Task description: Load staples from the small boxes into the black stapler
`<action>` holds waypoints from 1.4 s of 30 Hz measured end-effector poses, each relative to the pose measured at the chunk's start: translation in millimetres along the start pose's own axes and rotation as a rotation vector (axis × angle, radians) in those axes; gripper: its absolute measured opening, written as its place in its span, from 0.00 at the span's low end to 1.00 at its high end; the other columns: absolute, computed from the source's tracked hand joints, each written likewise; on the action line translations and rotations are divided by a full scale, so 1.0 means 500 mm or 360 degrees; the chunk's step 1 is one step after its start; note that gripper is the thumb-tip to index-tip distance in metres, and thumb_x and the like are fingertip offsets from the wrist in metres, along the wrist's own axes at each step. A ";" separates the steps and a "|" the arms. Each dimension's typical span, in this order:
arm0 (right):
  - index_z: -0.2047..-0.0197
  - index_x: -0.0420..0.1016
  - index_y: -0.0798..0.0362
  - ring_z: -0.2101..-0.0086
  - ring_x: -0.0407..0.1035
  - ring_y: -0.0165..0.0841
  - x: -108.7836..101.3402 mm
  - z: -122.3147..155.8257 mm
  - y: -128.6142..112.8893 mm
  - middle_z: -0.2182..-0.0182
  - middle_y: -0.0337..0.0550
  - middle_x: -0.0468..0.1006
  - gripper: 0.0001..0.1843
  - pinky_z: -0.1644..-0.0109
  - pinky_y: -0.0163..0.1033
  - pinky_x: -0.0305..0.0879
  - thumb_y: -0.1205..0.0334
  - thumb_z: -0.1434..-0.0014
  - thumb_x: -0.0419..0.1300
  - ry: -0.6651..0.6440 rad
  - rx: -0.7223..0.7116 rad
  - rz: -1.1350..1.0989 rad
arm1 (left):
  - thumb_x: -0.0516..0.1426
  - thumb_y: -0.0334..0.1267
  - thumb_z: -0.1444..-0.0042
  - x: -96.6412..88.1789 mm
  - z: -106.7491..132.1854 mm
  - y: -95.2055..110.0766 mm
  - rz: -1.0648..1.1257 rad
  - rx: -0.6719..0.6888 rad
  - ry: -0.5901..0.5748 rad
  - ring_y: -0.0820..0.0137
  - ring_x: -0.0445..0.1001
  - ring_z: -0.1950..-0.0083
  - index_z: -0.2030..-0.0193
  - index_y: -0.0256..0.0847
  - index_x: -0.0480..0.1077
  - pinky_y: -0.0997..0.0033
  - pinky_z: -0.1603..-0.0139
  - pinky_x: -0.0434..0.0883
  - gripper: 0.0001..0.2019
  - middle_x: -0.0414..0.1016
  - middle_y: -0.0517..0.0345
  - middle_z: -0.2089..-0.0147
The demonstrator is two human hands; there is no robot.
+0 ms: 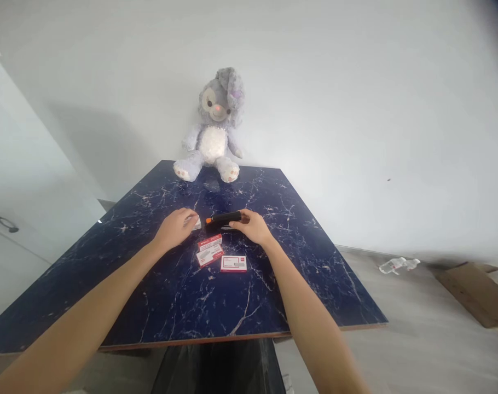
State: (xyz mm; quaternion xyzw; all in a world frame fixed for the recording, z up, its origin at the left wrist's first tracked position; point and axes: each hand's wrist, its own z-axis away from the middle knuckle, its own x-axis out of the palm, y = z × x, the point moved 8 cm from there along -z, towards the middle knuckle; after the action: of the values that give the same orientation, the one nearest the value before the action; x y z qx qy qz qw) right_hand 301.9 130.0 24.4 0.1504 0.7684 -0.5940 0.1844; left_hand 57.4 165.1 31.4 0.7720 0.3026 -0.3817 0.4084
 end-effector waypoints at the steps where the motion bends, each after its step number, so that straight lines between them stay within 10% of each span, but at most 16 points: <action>1: 0.57 0.75 0.51 0.64 0.75 0.34 -0.003 -0.002 0.004 0.64 0.39 0.80 0.17 0.55 0.40 0.70 0.53 0.48 0.66 0.0005 0.0011 -0.0004 | 0.50 0.48 0.38 -0.001 0.005 -0.005 0.0053 -0.0030 -0.0056 0.61 0.76 0.56 0.56 0.45 0.75 0.62 0.52 0.70 0.16 0.79 0.54 0.58; 7: 0.53 0.75 0.52 0.55 0.72 0.37 -0.049 0.024 -0.080 0.56 0.45 0.79 0.15 0.47 0.44 0.67 0.60 0.44 0.60 0.0525 -0.0271 0.0149 | 0.53 0.51 0.40 0.000 0.024 0.002 0.0345 -0.0044 -0.0538 0.66 0.75 0.70 0.59 0.45 0.76 0.69 0.69 0.67 0.15 0.79 0.59 0.68; 13: 0.51 0.79 0.47 0.60 0.74 0.35 0.088 0.066 -0.150 0.56 0.40 0.81 0.16 0.53 0.39 0.67 0.62 0.43 0.60 -0.0447 -0.0447 0.0323 | 0.52 0.47 0.39 -0.006 0.024 0.042 0.0540 -0.0004 -0.0363 0.64 0.78 0.61 0.51 0.45 0.76 0.67 0.59 0.73 0.16 0.81 0.57 0.57; 20: 0.59 0.77 0.49 0.66 0.71 0.32 0.066 0.049 -0.114 0.65 0.38 0.80 0.08 0.60 0.36 0.62 0.66 0.43 0.60 -0.0303 -0.0381 0.0565 | 0.54 0.50 0.40 0.023 0.020 0.068 0.0489 0.0100 -0.0308 0.58 0.74 0.44 0.39 0.46 0.70 0.59 0.44 0.70 0.23 0.75 0.52 0.42; 34: 0.62 0.78 0.48 0.65 0.72 0.30 0.008 0.071 -0.042 0.63 0.37 0.80 0.07 0.58 0.36 0.66 0.60 0.47 0.67 -0.0426 -0.0329 0.0410 | 0.60 0.50 0.46 0.055 0.014 0.064 0.0678 -0.0214 -0.0394 0.64 0.77 0.65 0.38 0.44 0.68 0.68 0.65 0.71 0.29 0.79 0.53 0.61; 38: 0.61 0.76 0.49 0.72 0.72 0.30 -0.022 0.062 -0.026 0.72 0.36 0.79 0.07 0.63 0.36 0.66 0.57 0.40 0.61 -0.0156 -0.0138 0.0439 | 0.62 0.49 0.48 0.047 0.010 0.069 0.0656 -0.0090 -0.0324 0.64 0.77 0.63 0.48 0.44 0.75 0.68 0.63 0.71 0.22 0.80 0.54 0.59; 42: 0.51 0.74 0.49 0.67 0.73 0.32 -0.035 0.057 -0.016 0.61 0.40 0.80 0.17 0.60 0.38 0.68 0.58 0.46 0.65 0.0087 -0.0160 0.0459 | 0.64 0.51 0.50 0.048 0.017 0.050 0.0825 -0.0099 -0.0421 0.61 0.78 0.58 0.48 0.43 0.76 0.64 0.57 0.73 0.24 0.81 0.51 0.55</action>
State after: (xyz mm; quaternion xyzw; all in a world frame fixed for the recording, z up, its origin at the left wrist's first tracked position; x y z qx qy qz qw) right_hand 317.0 100.3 33.0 0.2661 0.7724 -0.5178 0.2541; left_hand 86.7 149.4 18.4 0.7542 0.0510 -0.3526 0.5516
